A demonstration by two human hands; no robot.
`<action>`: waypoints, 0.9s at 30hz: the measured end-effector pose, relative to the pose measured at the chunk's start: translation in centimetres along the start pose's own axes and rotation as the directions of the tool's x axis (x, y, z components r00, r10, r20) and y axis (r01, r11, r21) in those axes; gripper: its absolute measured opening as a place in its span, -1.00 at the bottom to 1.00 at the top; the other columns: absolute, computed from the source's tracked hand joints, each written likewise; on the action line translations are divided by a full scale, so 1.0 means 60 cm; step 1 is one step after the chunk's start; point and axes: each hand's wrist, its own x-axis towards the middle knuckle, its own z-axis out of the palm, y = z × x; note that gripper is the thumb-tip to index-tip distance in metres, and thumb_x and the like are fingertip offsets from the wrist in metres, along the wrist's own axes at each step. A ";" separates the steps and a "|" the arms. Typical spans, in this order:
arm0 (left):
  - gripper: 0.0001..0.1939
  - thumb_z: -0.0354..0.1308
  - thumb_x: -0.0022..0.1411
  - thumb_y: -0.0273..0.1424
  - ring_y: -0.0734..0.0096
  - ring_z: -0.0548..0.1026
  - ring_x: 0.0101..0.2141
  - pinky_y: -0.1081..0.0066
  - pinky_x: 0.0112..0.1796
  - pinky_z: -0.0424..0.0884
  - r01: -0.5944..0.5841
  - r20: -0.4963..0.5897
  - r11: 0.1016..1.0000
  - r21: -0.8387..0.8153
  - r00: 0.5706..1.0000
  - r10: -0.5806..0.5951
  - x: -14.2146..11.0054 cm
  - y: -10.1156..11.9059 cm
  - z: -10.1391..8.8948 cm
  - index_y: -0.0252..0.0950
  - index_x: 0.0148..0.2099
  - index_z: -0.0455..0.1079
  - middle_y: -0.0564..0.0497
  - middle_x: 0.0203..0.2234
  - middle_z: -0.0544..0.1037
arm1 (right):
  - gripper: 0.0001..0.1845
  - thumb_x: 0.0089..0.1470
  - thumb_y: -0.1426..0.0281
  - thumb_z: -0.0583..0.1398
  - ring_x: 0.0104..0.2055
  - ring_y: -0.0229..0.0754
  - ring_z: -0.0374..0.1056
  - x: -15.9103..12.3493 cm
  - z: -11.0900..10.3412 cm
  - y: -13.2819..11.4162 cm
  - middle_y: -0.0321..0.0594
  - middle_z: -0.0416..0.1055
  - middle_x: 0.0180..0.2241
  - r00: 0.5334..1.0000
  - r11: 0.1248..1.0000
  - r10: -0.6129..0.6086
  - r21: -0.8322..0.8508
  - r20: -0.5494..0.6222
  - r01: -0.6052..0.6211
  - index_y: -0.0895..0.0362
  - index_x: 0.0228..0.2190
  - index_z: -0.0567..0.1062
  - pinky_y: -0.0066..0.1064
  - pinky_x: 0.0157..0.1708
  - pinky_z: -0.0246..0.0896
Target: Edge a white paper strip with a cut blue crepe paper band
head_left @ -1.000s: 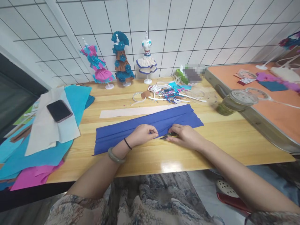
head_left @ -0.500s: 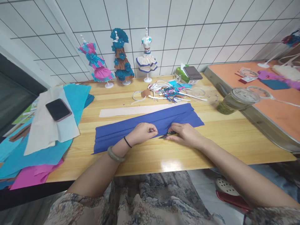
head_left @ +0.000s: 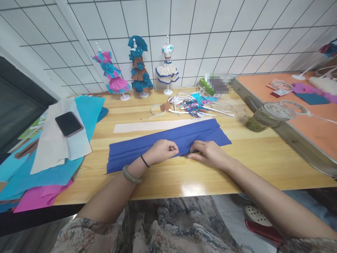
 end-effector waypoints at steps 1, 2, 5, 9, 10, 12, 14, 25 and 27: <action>-0.76 0.05 0.08 -0.29 0.49 0.42 -0.46 0.55 -0.45 0.24 0.004 0.001 1.000 0.000 1.000 -0.004 0.000 0.000 0.000 -0.30 -0.34 0.48 0.05 -0.50 0.53 | -0.64 0.14 0.12 0.01 -0.34 -0.19 0.37 0.000 0.001 0.000 -0.17 0.42 -0.38 1.000 1.000 0.000 0.001 -0.003 0.000 0.12 -0.34 0.42 -0.41 -0.40 0.11; -0.76 0.05 0.08 -0.29 0.49 0.42 -0.46 0.55 -0.45 0.24 0.006 0.002 1.000 -0.002 1.000 -0.006 0.000 0.001 0.000 -0.30 -0.34 0.48 0.05 -0.50 0.53 | -0.64 0.14 0.12 0.01 -0.34 -0.19 0.37 0.000 0.001 0.000 -0.18 0.42 -0.38 1.000 1.000 0.000 0.000 -0.004 0.000 0.12 -0.34 0.42 -0.41 -0.40 0.11; -0.76 0.05 0.08 -0.30 0.48 0.42 -0.45 0.55 -0.46 0.24 0.002 -0.001 1.000 -0.005 1.000 -0.002 0.000 0.002 -0.001 -0.30 -0.34 0.48 0.05 -0.50 0.53 | -0.64 0.15 0.12 0.00 -0.34 -0.19 0.37 -0.001 0.001 0.000 -0.18 0.42 -0.39 1.000 1.000 -0.001 -0.002 -0.003 0.001 0.12 -0.34 0.42 -0.41 -0.40 0.11; -0.77 0.06 0.08 -0.30 0.48 0.43 -0.45 0.56 -0.46 0.24 0.003 -0.004 1.000 -0.015 1.000 -0.003 -0.001 0.002 -0.002 -0.30 -0.34 0.48 0.05 -0.50 0.53 | -0.64 0.14 0.12 0.01 -0.35 -0.19 0.37 -0.001 0.002 -0.001 -0.17 0.43 -0.39 1.000 1.000 0.002 0.005 -0.015 -0.002 0.11 -0.35 0.43 -0.41 -0.40 0.12; -0.77 0.06 0.07 -0.30 0.48 0.43 -0.45 0.56 -0.46 0.24 0.003 -0.003 1.000 -0.019 1.000 -0.003 -0.001 0.001 -0.001 -0.30 -0.34 0.48 0.05 -0.50 0.53 | -0.64 0.14 0.12 0.01 -0.35 -0.19 0.37 -0.001 0.003 -0.001 -0.17 0.43 -0.39 1.000 1.000 0.004 0.011 -0.017 -0.004 0.11 -0.34 0.43 -0.41 -0.40 0.13; -0.77 0.06 0.07 -0.30 0.49 0.43 -0.46 0.56 -0.46 0.25 -0.001 -0.003 1.000 -0.027 1.000 0.001 -0.001 0.000 -0.001 -0.31 -0.34 0.48 0.05 -0.50 0.53 | -0.64 0.13 0.12 0.02 -0.34 -0.19 0.37 -0.002 0.004 -0.003 -0.17 0.43 -0.37 1.000 1.000 0.006 0.021 -0.015 -0.006 0.11 -0.32 0.43 -0.41 -0.39 0.14; -0.77 0.06 0.07 -0.31 0.49 0.42 -0.46 0.56 -0.45 0.25 -0.008 -0.001 0.999 -0.031 1.000 0.008 -0.001 -0.001 0.000 -0.31 -0.34 0.48 0.05 -0.49 0.53 | -0.64 0.12 0.11 0.03 -0.32 -0.18 0.37 -0.002 0.006 -0.005 -0.16 0.43 -0.36 1.000 1.000 0.007 0.022 -0.007 -0.006 0.11 -0.30 0.43 -0.40 -0.38 0.14; -0.77 0.06 0.07 -0.31 0.49 0.42 -0.45 0.56 -0.45 0.25 -0.014 0.010 0.999 -0.039 1.000 0.015 0.001 -0.005 0.000 -0.31 -0.33 0.49 0.05 -0.50 0.53 | -0.65 0.13 0.12 0.02 -0.34 -0.16 0.38 0.007 0.009 -0.016 -0.15 0.44 -0.36 1.000 1.000 -0.003 -0.008 -0.026 0.003 0.12 -0.33 0.43 -0.40 -0.41 0.14; -0.76 0.06 0.07 -0.31 0.49 0.42 -0.45 0.56 -0.45 0.26 -0.014 0.013 0.999 -0.044 1.000 0.014 0.001 -0.006 0.000 -0.31 -0.32 0.49 0.05 -0.50 0.53 | -0.66 0.13 0.13 0.03 -0.34 -0.17 0.38 0.007 0.010 -0.016 -0.16 0.43 -0.37 1.000 1.000 -0.005 -0.013 -0.030 0.005 0.12 -0.33 0.43 -0.40 -0.40 0.13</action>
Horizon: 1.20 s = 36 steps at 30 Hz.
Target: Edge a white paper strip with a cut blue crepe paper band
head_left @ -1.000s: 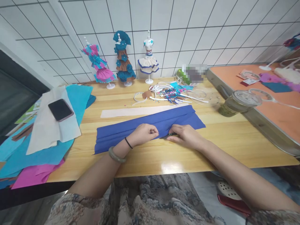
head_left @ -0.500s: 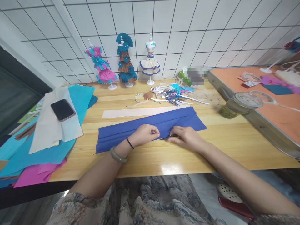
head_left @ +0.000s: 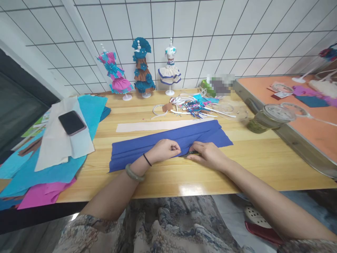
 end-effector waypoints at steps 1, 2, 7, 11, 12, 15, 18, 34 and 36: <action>-0.76 0.06 0.07 -0.31 0.50 0.42 -0.46 0.56 -0.45 0.25 -0.002 -0.001 1.000 -0.002 1.000 0.002 0.000 -0.001 0.000 -0.31 -0.32 0.49 0.05 -0.50 0.53 | -0.66 0.13 0.13 0.03 -0.34 -0.17 0.38 0.000 0.000 0.001 -0.17 0.43 -0.38 1.000 1.000 -0.001 -0.002 0.000 0.001 0.12 -0.33 0.43 -0.40 -0.40 0.13; -0.77 0.06 0.07 -0.31 0.50 0.42 -0.46 0.56 -0.45 0.25 -0.004 -0.001 1.000 -0.002 1.000 0.004 0.001 -0.001 0.001 -0.31 -0.32 0.49 0.05 -0.50 0.53 | -0.66 0.14 0.13 0.02 -0.34 -0.17 0.37 0.000 0.001 0.001 -0.17 0.43 -0.38 1.000 1.000 -0.003 -0.004 0.001 0.003 0.12 -0.34 0.42 -0.40 -0.40 0.13; -0.76 0.06 0.07 -0.30 0.49 0.42 -0.46 0.55 -0.45 0.25 -0.007 -0.004 1.000 0.008 1.000 0.007 0.001 -0.002 0.001 -0.31 -0.32 0.49 0.04 -0.48 0.54 | -0.64 0.14 0.12 0.01 -0.34 -0.17 0.37 -0.002 0.003 0.004 -0.18 0.43 -0.38 1.000 1.000 -0.003 -0.018 0.015 0.004 0.12 -0.34 0.41 -0.40 -0.40 0.11; -0.76 0.06 0.07 -0.29 0.49 0.43 -0.45 0.55 -0.43 0.26 -0.007 0.001 1.000 0.014 1.000 0.007 0.000 0.000 0.000 -0.31 -0.32 0.49 0.04 -0.47 0.55 | -0.63 0.14 0.10 0.01 -0.33 -0.17 0.37 -0.002 0.002 0.001 -0.17 0.43 -0.36 1.000 1.000 -0.004 -0.004 0.019 0.004 0.12 -0.32 0.41 -0.40 -0.39 0.13; -0.76 0.06 0.07 -0.29 0.49 0.43 -0.45 0.55 -0.43 0.26 -0.010 0.002 1.000 0.014 1.000 0.010 0.000 0.000 -0.001 -0.31 -0.32 0.49 0.05 -0.47 0.55 | -0.63 0.13 0.10 0.01 -0.33 -0.17 0.37 -0.001 0.002 0.000 -0.17 0.43 -0.36 1.000 1.000 -0.006 -0.003 0.023 0.006 0.12 -0.32 0.41 -0.40 -0.40 0.13; -0.76 0.06 0.07 -0.29 0.49 0.43 -0.45 0.56 -0.43 0.26 -0.014 -0.001 1.000 0.010 1.000 0.014 0.000 -0.001 -0.001 -0.30 -0.33 0.49 0.05 -0.47 0.55 | -0.62 0.13 0.09 0.01 -0.33 -0.17 0.38 0.002 0.002 -0.004 -0.17 0.43 -0.35 0.999 1.000 -0.014 -0.005 0.031 0.015 0.12 -0.31 0.41 -0.40 -0.40 0.13; -0.76 0.06 0.07 -0.29 0.49 0.43 -0.45 0.56 -0.44 0.26 -0.018 -0.006 1.000 0.004 1.000 0.018 0.000 -0.002 0.000 -0.31 -0.33 0.48 0.05 -0.47 0.55 | -0.62 0.13 0.09 0.01 -0.33 -0.17 0.38 0.005 0.004 -0.005 -0.17 0.43 -0.35 0.999 1.000 -0.019 -0.007 0.031 0.019 0.12 -0.31 0.41 -0.41 -0.40 0.13; -0.76 0.07 0.06 -0.28 0.49 0.43 -0.44 0.56 -0.43 0.26 -0.007 -0.002 1.000 -0.003 1.000 0.007 0.001 -0.001 -0.001 -0.31 -0.32 0.48 0.05 -0.47 0.55 | -0.62 0.13 0.09 0.02 -0.33 -0.19 0.38 0.008 0.012 -0.006 -0.18 0.43 -0.35 0.999 0.999 -0.032 -0.021 0.020 0.032 0.12 -0.31 0.41 -0.42 -0.41 0.12; -0.75 0.07 0.06 -0.28 0.50 0.43 -0.44 0.56 -0.43 0.26 -0.007 -0.003 1.000 -0.013 1.000 0.007 0.001 -0.003 0.000 -0.31 -0.32 0.48 0.05 -0.46 0.55 | -0.62 0.13 0.09 0.01 -0.33 -0.19 0.38 0.010 0.013 -0.009 -0.18 0.43 -0.35 0.999 0.999 -0.032 -0.026 0.020 0.032 0.12 -0.31 0.41 -0.42 -0.41 0.12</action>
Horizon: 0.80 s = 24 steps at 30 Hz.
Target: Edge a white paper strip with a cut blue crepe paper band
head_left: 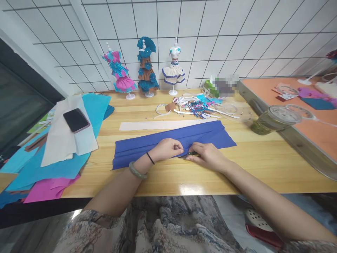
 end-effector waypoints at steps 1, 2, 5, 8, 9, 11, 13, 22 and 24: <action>-0.75 0.07 0.06 -0.28 0.50 0.43 -0.44 0.56 -0.43 0.27 0.001 0.002 1.000 -0.005 1.000 -0.001 0.000 -0.001 0.000 -0.31 -0.32 0.48 0.05 -0.46 0.55 | -0.62 0.13 0.09 0.01 -0.33 -0.18 0.38 0.001 0.001 -0.001 -0.17 0.43 -0.34 1.000 1.000 -0.001 -0.003 -0.001 0.001 0.13 -0.31 0.41 -0.42 -0.41 0.11; -0.75 0.07 0.06 -0.28 0.49 0.43 -0.44 0.55 -0.43 0.27 0.003 0.005 1.000 -0.010 1.000 -0.003 0.001 -0.002 0.001 -0.31 -0.32 0.48 0.05 -0.46 0.55 | -0.62 0.13 0.09 0.01 -0.33 -0.18 0.38 0.002 0.001 -0.001 -0.17 0.44 -0.34 1.000 1.000 -0.004 -0.005 -0.003 0.004 0.13 -0.31 0.41 -0.42 -0.41 0.11; -0.75 0.07 0.06 -0.28 0.49 0.44 -0.44 0.55 -0.42 0.27 0.004 0.006 1.000 -0.024 1.000 -0.004 0.001 -0.003 0.001 -0.31 -0.31 0.48 0.05 -0.46 0.55 | -0.62 0.14 0.09 0.01 -0.33 -0.19 0.38 0.003 0.003 -0.001 -0.16 0.44 -0.34 1.000 1.000 -0.014 -0.010 -0.015 0.014 0.13 -0.31 0.41 -0.42 -0.42 0.11; -0.76 0.08 0.06 -0.28 0.49 0.44 -0.44 0.55 -0.42 0.27 0.007 0.008 1.000 -0.029 1.000 -0.007 0.002 -0.003 0.001 -0.31 -0.31 0.48 0.04 -0.46 0.55 | -0.62 0.14 0.10 0.01 -0.35 -0.20 0.37 0.002 0.004 -0.001 -0.18 0.44 -0.36 1.000 1.000 -0.011 -0.013 -0.018 0.011 0.13 -0.33 0.42 -0.42 -0.42 0.11; -0.76 0.08 0.06 -0.28 0.49 0.44 -0.44 0.55 -0.42 0.27 0.010 0.011 1.000 -0.029 1.000 -0.010 0.002 -0.003 0.001 -0.31 -0.31 0.48 0.04 -0.45 0.55 | -0.62 0.14 0.10 0.00 -0.35 -0.20 0.37 0.002 0.004 -0.001 -0.18 0.43 -0.36 1.000 1.000 -0.009 -0.014 -0.018 0.009 0.13 -0.34 0.42 -0.42 -0.42 0.11; -0.75 0.08 0.06 -0.28 0.50 0.44 -0.44 0.55 -0.42 0.27 0.016 0.019 0.999 -0.030 1.000 -0.015 0.002 -0.003 0.001 -0.31 -0.30 0.48 0.04 -0.45 0.55 | -0.62 0.14 0.10 0.01 -0.36 -0.20 0.37 0.001 0.003 -0.002 -0.18 0.43 -0.37 1.000 1.000 -0.009 -0.016 -0.018 0.008 0.13 -0.33 0.42 -0.42 -0.43 0.11; -0.75 0.08 0.07 -0.28 0.50 0.44 -0.43 0.55 -0.42 0.27 0.018 0.022 0.999 -0.033 1.000 -0.017 0.002 -0.004 0.002 -0.32 -0.30 0.48 0.04 -0.44 0.56 | -0.62 0.13 0.09 0.01 -0.36 -0.20 0.38 0.002 0.002 -0.005 -0.17 0.43 -0.36 1.000 1.000 -0.011 -0.010 -0.016 0.011 0.13 -0.32 0.42 -0.43 -0.42 0.11; -0.75 0.09 0.06 -0.27 0.50 0.43 -0.44 0.56 -0.43 0.26 0.008 0.024 0.999 -0.044 1.000 -0.007 0.002 -0.005 0.001 -0.31 -0.29 0.48 0.04 -0.44 0.56 | -0.63 0.13 0.09 0.02 -0.32 -0.19 0.38 0.006 0.010 -0.010 -0.18 0.44 -0.33 1.000 1.000 0.004 0.014 -0.019 -0.003 0.12 -0.31 0.41 -0.42 -0.41 0.12; -0.75 0.09 0.06 -0.28 0.50 0.43 -0.44 0.56 -0.42 0.27 0.006 0.020 0.999 -0.042 1.000 -0.005 0.002 -0.005 0.001 -0.31 -0.30 0.49 0.04 -0.44 0.56 | -0.63 0.13 0.09 0.02 -0.33 -0.20 0.38 0.007 0.011 -0.011 -0.18 0.44 -0.32 1.000 1.000 0.009 0.015 -0.017 -0.009 0.12 -0.32 0.41 -0.42 -0.40 0.12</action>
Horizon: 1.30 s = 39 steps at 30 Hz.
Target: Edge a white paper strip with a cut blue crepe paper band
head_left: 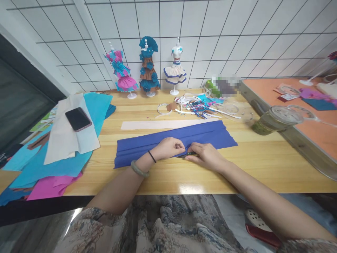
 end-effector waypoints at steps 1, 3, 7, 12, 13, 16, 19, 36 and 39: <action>-0.75 0.09 0.05 -0.28 0.50 0.43 -0.44 0.55 -0.42 0.27 -0.001 -0.003 1.000 0.001 1.000 0.001 0.000 0.000 0.000 -0.31 -0.30 0.49 0.04 -0.44 0.56 | -0.63 0.13 0.10 0.02 -0.33 -0.20 0.38 0.000 0.000 0.000 -0.18 0.44 -0.32 1.000 1.000 0.002 0.000 -0.002 -0.002 0.12 -0.33 0.41 -0.43 -0.40 0.12; -0.75 0.09 0.05 -0.28 0.49 0.43 -0.44 0.55 -0.42 0.27 0.000 -0.009 1.000 0.004 1.000 0.000 0.000 0.000 0.001 -0.31 -0.30 0.49 0.04 -0.45 0.56 | -0.64 0.13 0.10 0.02 -0.35 -0.21 0.38 -0.001 0.000 -0.001 -0.18 0.44 -0.33 1.000 1.000 0.006 0.002 -0.004 -0.006 0.12 -0.34 0.41 -0.43 -0.42 0.12; -0.72 0.09 0.08 -0.28 0.49 0.43 -0.44 0.55 -0.41 0.28 -0.008 0.006 1.000 0.002 1.000 0.008 -0.003 0.006 -0.004 -0.31 -0.23 0.49 0.04 -0.45 0.55 | -0.64 0.12 0.10 0.04 -0.33 -0.19 0.38 -0.001 0.000 -0.003 -0.19 0.44 -0.34 1.000 1.000 0.012 0.011 -0.002 -0.012 0.12 -0.33 0.41 -0.43 -0.42 0.12; -0.60 0.07 0.13 -0.24 0.45 0.45 -0.39 0.52 -0.35 0.30 -0.024 -0.031 0.999 0.021 0.999 0.025 -0.024 0.022 -0.033 -0.35 -0.04 0.39 -0.02 -0.39 0.55 | -0.65 0.12 0.10 0.04 -0.34 -0.19 0.39 -0.001 -0.003 -0.005 -0.17 0.44 -0.34 1.000 1.000 0.016 0.018 -0.008 -0.016 0.12 -0.33 0.41 -0.43 -0.42 0.13; -0.60 0.08 0.11 -0.22 0.44 0.45 -0.38 0.51 -0.35 0.30 -0.012 -0.026 0.998 0.056 1.000 0.013 -0.030 0.025 -0.040 -0.34 -0.06 0.40 -0.02 -0.38 0.55 | -0.64 0.12 0.09 0.04 -0.33 -0.18 0.39 -0.001 -0.003 -0.006 -0.17 0.44 -0.34 1.000 1.000 0.019 0.015 -0.005 -0.019 0.12 -0.34 0.41 -0.42 -0.42 0.13; -0.63 0.16 0.02 -0.16 0.40 0.45 -0.40 0.51 -0.40 0.27 0.057 0.026 0.973 0.225 0.998 -0.064 -0.046 0.029 -0.053 -0.30 -0.19 0.46 -0.01 -0.39 0.55 | -0.64 0.12 0.09 0.03 -0.33 -0.18 0.39 -0.001 -0.004 -0.006 -0.16 0.45 -0.34 1.000 1.000 0.022 0.006 0.004 -0.022 0.11 -0.34 0.41 -0.42 -0.41 0.13; -0.74 0.19 -0.03 -0.22 0.42 0.44 -0.45 0.51 -0.46 0.22 0.080 0.073 0.939 0.335 0.991 -0.110 -0.053 0.026 -0.054 -0.27 -0.30 0.48 0.01 -0.43 0.55 | -0.64 0.12 0.10 0.03 -0.35 -0.19 0.38 -0.001 -0.005 -0.007 -0.17 0.45 -0.33 1.000 1.000 0.029 0.000 0.011 -0.029 0.11 -0.33 0.41 -0.42 -0.42 0.12; -0.76 0.10 0.03 -0.29 0.50 0.40 -0.48 0.57 -0.49 0.19 0.053 0.143 0.984 0.167 0.987 -0.077 -0.045 -0.007 -0.053 -0.34 -0.38 0.49 0.04 -0.51 0.54 | -0.64 0.12 0.09 0.03 -0.34 -0.18 0.39 0.008 0.001 -0.012 -0.16 0.45 -0.35 1.000 1.000 0.002 -0.003 -0.001 -0.002 0.12 -0.32 0.42 -0.43 -0.44 0.12; -0.76 0.10 0.03 -0.29 0.50 0.40 -0.48 0.57 -0.49 0.19 0.047 0.137 0.986 0.162 0.988 -0.070 -0.045 -0.007 -0.053 -0.34 -0.39 0.49 0.04 -0.52 0.53 | -0.64 0.12 0.10 0.03 -0.34 -0.17 0.39 0.008 0.000 -0.013 -0.16 0.45 -0.34 1.000 1.000 0.004 -0.001 0.002 -0.004 0.12 -0.33 0.42 -0.42 -0.42 0.13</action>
